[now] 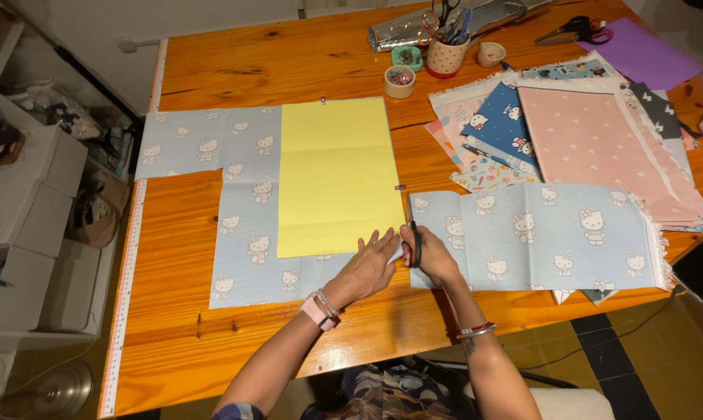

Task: The person places a yellow paper template on a piece of light blue Hello Kitty patterned fabric and secures it with clips. They then use scissors to cut the fabric along the template's edges, creating a shaped piece. Finally, they fold the cut fabric strip.

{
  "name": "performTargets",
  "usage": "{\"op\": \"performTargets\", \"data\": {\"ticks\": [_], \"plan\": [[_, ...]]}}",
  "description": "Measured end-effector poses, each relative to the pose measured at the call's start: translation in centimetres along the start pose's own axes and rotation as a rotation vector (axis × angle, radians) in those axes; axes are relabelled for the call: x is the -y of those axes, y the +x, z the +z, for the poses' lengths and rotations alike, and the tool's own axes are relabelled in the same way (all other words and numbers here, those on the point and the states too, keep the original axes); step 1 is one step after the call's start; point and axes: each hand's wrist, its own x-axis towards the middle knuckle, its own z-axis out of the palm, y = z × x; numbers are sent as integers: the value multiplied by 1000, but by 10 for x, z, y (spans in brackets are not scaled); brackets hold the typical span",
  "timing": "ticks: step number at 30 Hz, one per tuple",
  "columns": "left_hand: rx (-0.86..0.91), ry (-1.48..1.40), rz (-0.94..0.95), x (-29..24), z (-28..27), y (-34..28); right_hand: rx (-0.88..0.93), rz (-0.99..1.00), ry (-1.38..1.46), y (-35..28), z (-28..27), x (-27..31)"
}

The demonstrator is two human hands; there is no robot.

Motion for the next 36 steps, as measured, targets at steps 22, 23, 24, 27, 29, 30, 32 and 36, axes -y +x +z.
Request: {"op": "performTargets", "data": {"ticks": [22,23,24,27,29,30,32,36], "plan": [[-633,1214,1232,-77,32,-61,736,-545,-201,-146,-7,195],[-617,1190,1158,-78,36,-61,759,-578,-348,-160,8,205],[-605,1170,1090,-79,38,-60,772,-616,-501,-174,22,217],[-564,1109,888,-65,34,-82,820,-597,-602,-154,51,179],[-546,1076,784,-59,22,-77,778,-638,-647,-151,52,168],[-523,1034,684,-57,18,-75,736,-669,-688,-150,53,162],[-502,988,585,-53,16,-75,721,-695,-885,-137,62,127],[-432,847,318,-48,11,-68,656,-587,-1024,-88,74,71]]}}
